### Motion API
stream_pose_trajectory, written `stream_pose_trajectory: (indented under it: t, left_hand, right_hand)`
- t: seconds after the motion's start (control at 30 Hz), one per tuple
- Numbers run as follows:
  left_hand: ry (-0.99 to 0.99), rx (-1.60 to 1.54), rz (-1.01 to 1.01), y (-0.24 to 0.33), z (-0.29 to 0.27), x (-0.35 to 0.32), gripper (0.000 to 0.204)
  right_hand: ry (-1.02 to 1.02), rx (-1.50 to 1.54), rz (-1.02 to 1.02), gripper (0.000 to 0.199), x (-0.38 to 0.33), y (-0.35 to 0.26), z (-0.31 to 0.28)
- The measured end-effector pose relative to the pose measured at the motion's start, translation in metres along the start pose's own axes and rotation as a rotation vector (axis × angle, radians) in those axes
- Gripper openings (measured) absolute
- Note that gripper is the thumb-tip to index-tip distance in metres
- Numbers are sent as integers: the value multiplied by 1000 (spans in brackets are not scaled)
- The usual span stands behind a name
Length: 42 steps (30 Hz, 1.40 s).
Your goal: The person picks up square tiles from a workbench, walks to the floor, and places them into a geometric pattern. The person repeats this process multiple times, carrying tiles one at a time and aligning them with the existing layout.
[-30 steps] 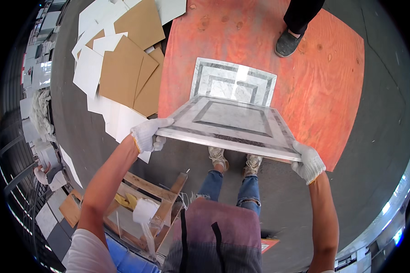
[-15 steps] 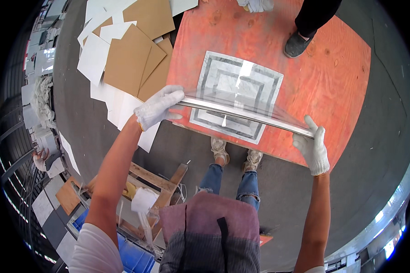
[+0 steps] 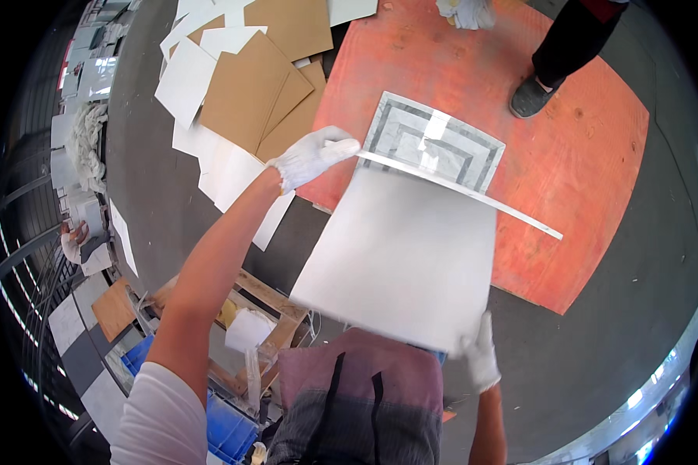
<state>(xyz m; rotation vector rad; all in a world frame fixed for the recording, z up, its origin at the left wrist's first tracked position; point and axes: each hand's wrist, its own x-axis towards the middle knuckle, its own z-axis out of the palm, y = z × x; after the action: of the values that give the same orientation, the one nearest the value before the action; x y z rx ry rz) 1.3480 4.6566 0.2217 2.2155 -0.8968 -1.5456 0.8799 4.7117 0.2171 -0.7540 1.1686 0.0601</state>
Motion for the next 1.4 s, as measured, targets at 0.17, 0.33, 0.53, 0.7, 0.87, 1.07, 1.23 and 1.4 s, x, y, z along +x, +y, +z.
stream_pose_trajectory:
  t: [0.17,0.33,0.53,0.7,0.87,1.07,1.23,1.4]
  left_hand:
    - [-39,-90,-34,10,-4,8,56]
    - [-79,-65,-41,0,-11,23,60]
    - [-74,-100,-14,10,-10,21,61]
    - [-145,-157,-7,5,-8,13,61]
    - [-141,-421,-74,-14,7,-14,55]
    - [-108,-1112,-234,-74,28,-16,63]
    - [-172,-903,-476,-128,54,23,39]
    - [-333,-806,-627,-159,79,44,37]
  right_hand:
    - [-188,-103,-114,75,-33,61,78]
    - [-385,-40,-148,72,57,21,186]
    - [-401,-184,-173,87,174,-73,288]
    - [-200,-215,-10,81,206,10,231]
    - [-79,961,183,79,173,65,33]
    - [37,949,-67,92,112,-80,-63]
    - [-97,733,176,71,163,-12,-118]
    - [-41,625,278,49,176,-24,-71]
